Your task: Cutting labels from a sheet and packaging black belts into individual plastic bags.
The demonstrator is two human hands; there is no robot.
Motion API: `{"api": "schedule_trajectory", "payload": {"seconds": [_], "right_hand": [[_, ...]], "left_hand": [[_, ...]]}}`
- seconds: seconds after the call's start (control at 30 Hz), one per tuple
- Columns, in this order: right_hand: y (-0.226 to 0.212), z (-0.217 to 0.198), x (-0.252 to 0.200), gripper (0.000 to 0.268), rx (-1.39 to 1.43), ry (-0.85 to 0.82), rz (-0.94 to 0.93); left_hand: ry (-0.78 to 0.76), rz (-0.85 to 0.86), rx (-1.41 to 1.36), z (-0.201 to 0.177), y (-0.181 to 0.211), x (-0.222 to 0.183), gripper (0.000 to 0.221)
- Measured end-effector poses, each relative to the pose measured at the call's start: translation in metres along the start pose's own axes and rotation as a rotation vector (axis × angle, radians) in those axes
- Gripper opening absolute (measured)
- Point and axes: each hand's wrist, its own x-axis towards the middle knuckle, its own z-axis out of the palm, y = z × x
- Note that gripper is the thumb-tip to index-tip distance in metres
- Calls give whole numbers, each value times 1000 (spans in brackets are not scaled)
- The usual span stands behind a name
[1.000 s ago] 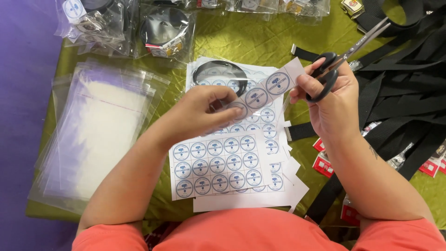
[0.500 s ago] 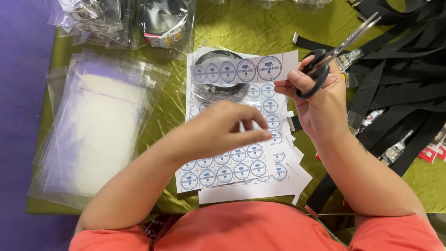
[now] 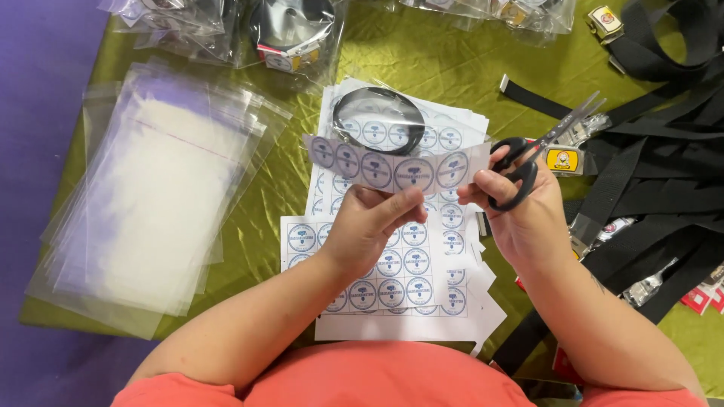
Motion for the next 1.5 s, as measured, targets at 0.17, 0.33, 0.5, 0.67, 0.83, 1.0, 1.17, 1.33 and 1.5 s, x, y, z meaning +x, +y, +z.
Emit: {"api": "schedule_trajectory", "payload": {"seconds": [0.17, 0.33, 0.5, 0.67, 0.83, 1.0, 1.17, 1.33, 1.5], "right_hand": [[20, -9, 6, 34, -126, -71, -180], [18, 1, -6, 37, -281, -194, -175], [31, -4, -18, 53, -433, -556, -22], [30, 11, -20, 82, -434, -703, 62], [42, 8, -24, 86, -495, -687, 80], [44, 15, -24, 83, -523, -648, 47], [53, 7, -24, 84, -483, -610, 20], [54, 1, -25, 86, -505, -610, 28], [52, 6, -22, 88, -514, -594, 17]], "left_hand": [[209, 124, 287, -6, 11, 3, 15], [341, 229, 136, -54, -22, 12, 13], [360, 170, -8, -32, -10, 5, 24], [410, 66, -145, -19, -24, -4, 29], [498, -47, -230, 1, -18, -14, 20], [482, -82, -192, 26, 8, -19, 14], [507, -71, -152, 33, 12, -21, 18], [451, -35, -81, 25, 2, -20, 17], [410, -43, -37, 21, 0, -20, 21]]}}
